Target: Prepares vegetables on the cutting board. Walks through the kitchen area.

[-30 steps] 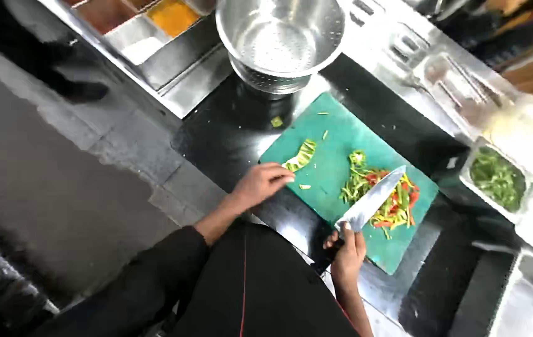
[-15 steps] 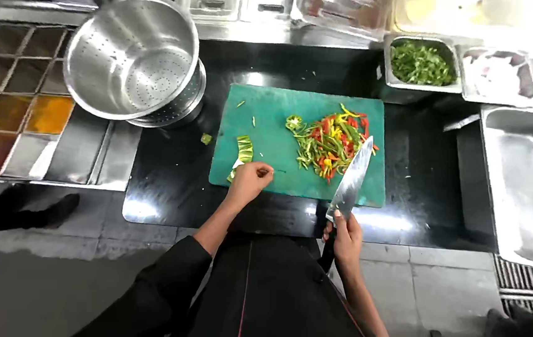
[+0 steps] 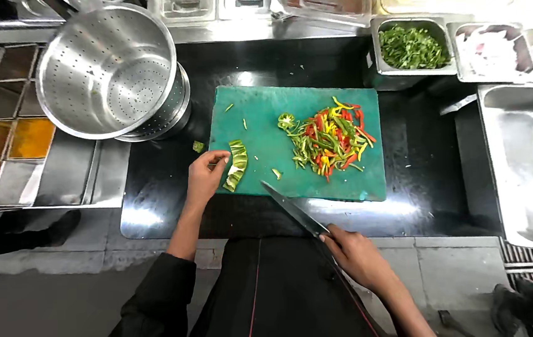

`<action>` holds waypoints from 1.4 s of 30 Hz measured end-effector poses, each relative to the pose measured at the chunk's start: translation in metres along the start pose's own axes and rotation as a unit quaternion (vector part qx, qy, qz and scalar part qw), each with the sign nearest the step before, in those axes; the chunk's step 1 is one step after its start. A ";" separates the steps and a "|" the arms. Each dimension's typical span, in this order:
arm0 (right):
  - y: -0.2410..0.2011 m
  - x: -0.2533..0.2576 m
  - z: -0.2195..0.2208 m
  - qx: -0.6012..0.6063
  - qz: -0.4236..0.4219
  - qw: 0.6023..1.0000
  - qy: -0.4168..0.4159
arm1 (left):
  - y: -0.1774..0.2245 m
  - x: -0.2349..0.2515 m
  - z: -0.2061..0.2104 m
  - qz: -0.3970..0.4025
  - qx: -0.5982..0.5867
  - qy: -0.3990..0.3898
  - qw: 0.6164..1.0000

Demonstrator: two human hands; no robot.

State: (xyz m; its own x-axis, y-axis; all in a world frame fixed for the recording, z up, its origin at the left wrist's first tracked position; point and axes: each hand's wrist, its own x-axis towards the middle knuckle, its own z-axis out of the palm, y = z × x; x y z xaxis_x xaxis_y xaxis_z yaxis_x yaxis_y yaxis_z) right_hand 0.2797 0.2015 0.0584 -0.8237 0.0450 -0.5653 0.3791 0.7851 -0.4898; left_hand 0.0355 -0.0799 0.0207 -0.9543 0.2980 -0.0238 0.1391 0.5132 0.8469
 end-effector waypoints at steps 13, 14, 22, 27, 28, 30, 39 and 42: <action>-0.002 0.035 -0.017 0.266 0.026 0.964 -0.010 | -0.012 -0.012 0.012 0.072 0.068 -0.074 0.992; -0.006 0.037 -0.014 0.279 0.018 0.960 -0.024 | -0.013 -0.011 0.014 0.099 0.072 -0.077 0.989; -0.028 0.048 -0.008 0.310 0.002 0.949 -0.050 | -0.008 0.022 0.010 0.232 0.129 -0.084 0.961; -0.027 0.050 0.001 0.222 -0.023 0.974 -0.023 | 0.005 0.005 0.020 0.133 0.126 -0.061 0.981; -0.029 0.050 0.001 0.231 -0.030 0.972 -0.020 | 0.006 0.000 0.021 0.101 0.118 -0.051 0.987; -0.036 0.049 0.003 0.238 -0.040 0.970 -0.020 | 0.005 -0.008 0.024 0.062 0.100 -0.021 0.993; -0.050 0.062 0.003 0.168 -0.014 0.985 -0.040 | -0.008 -0.015 0.035 0.060 0.045 0.051 0.996; -0.054 0.060 0.003 0.173 0.003 0.984 -0.042 | -0.011 -0.015 0.037 0.061 0.051 0.055 0.995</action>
State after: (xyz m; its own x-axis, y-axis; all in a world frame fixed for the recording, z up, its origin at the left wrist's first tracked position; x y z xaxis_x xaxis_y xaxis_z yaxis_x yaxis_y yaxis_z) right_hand 0.2113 0.1601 0.0488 -0.7886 -0.0130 -0.6147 0.5168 0.5277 -0.6741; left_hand 0.0576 -0.0605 -0.0079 -0.9511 0.2756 0.1398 0.2770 0.5599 0.7809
